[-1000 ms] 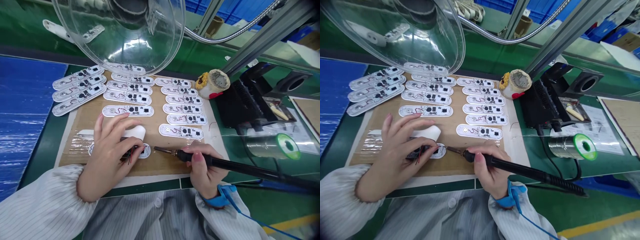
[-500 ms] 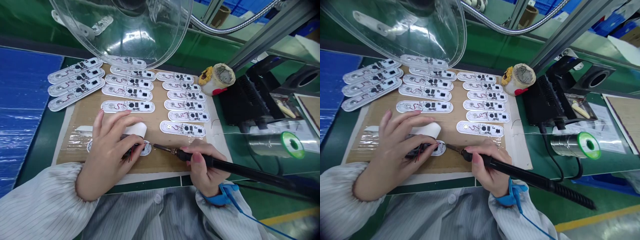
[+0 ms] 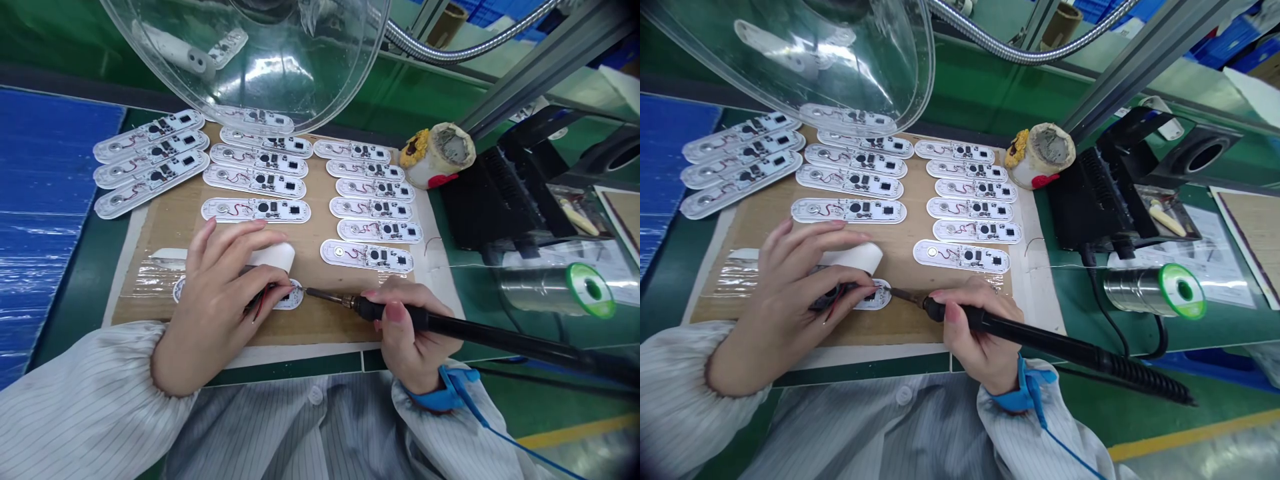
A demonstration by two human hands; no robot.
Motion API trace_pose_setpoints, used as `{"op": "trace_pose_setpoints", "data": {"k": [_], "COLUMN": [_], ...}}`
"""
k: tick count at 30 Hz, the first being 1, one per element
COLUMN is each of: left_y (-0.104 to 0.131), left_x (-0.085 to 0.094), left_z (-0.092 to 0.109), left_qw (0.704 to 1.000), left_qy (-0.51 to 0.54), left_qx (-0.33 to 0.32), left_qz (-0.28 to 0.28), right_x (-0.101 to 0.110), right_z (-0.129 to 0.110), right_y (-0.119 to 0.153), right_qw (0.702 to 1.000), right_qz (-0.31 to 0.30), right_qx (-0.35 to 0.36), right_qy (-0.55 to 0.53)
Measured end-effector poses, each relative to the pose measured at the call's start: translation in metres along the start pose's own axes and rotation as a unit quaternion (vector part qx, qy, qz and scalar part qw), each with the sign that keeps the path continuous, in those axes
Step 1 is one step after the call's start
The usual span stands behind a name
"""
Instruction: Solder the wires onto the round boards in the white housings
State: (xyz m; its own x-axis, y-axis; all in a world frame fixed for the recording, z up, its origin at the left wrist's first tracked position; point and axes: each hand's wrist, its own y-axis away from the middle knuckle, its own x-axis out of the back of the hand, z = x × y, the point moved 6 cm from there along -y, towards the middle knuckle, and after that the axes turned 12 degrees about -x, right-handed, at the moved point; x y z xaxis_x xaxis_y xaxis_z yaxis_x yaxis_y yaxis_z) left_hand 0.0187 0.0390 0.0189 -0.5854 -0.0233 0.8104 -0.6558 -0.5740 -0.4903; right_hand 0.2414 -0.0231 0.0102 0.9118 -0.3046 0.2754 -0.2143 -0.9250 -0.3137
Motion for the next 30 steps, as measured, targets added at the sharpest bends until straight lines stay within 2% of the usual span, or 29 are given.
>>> {"op": "trace_pose_setpoints", "data": {"k": [7, 11, 13, 15, 17, 18, 20, 22, 25, 27, 28, 30], "left_y": [0.001, -0.001, -0.002, -0.002, -0.003, -0.002, -0.001, 0.001, 0.001, 0.001, 0.001, -0.002], "left_x": [0.000, 0.001, 0.000, 0.000, 0.003, 0.006, 0.014, 0.024, 0.036, 0.037, 0.036, 0.031], "left_z": [0.000, 0.000, 0.000, 0.001, 0.002, 0.002, 0.000, -0.003, -0.003, 0.001, 0.003, 0.004], "left_qw": [1.000, 1.000, 1.000, 1.000, 0.999, 0.998, 0.994, 0.987, 0.977, 0.962, 0.956, 0.956], "left_qy": [0.004, 0.017, 0.016, 0.011, 0.009, 0.015, 0.048, 0.081, 0.043, 0.003, -0.003, 0.010], "left_qx": [-0.006, 0.005, 0.008, 0.010, 0.008, 0.004, -0.008, -0.033, -0.145, -0.237, -0.265, -0.278], "left_qz": [-0.017, -0.016, -0.018, -0.027, -0.044, -0.060, -0.100, -0.133, -0.147, -0.134, -0.124, -0.095], "right_x": [-0.001, -0.003, 0.004, 0.016, 0.024, 0.023, 0.012, -0.006, -0.036, -0.054, -0.060, -0.068], "right_z": [-0.003, -0.008, -0.012, -0.014, -0.014, -0.012, -0.008, -0.006, -0.004, 0.000, 0.002, 0.003], "right_y": [0.000, -0.003, -0.003, -0.003, -0.004, -0.005, -0.006, -0.004, 0.002, 0.006, 0.007, 0.008], "right_qw": [1.000, 0.998, 0.997, 0.996, 0.995, 0.995, 0.993, 0.987, 0.980, 0.974, 0.973, 0.973], "right_qz": [-0.017, -0.040, -0.012, 0.055, 0.097, 0.092, 0.030, -0.054, -0.151, -0.196, -0.207, -0.211], "right_qx": [0.011, 0.049, 0.074, 0.076, 0.031, -0.011, -0.096, -0.139, -0.124, -0.110, -0.105, -0.096], "right_qy": [0.002, 0.019, 0.016, 0.001, -0.024, -0.037, -0.058, -0.057, -0.027, -0.003, 0.007, 0.022]}}
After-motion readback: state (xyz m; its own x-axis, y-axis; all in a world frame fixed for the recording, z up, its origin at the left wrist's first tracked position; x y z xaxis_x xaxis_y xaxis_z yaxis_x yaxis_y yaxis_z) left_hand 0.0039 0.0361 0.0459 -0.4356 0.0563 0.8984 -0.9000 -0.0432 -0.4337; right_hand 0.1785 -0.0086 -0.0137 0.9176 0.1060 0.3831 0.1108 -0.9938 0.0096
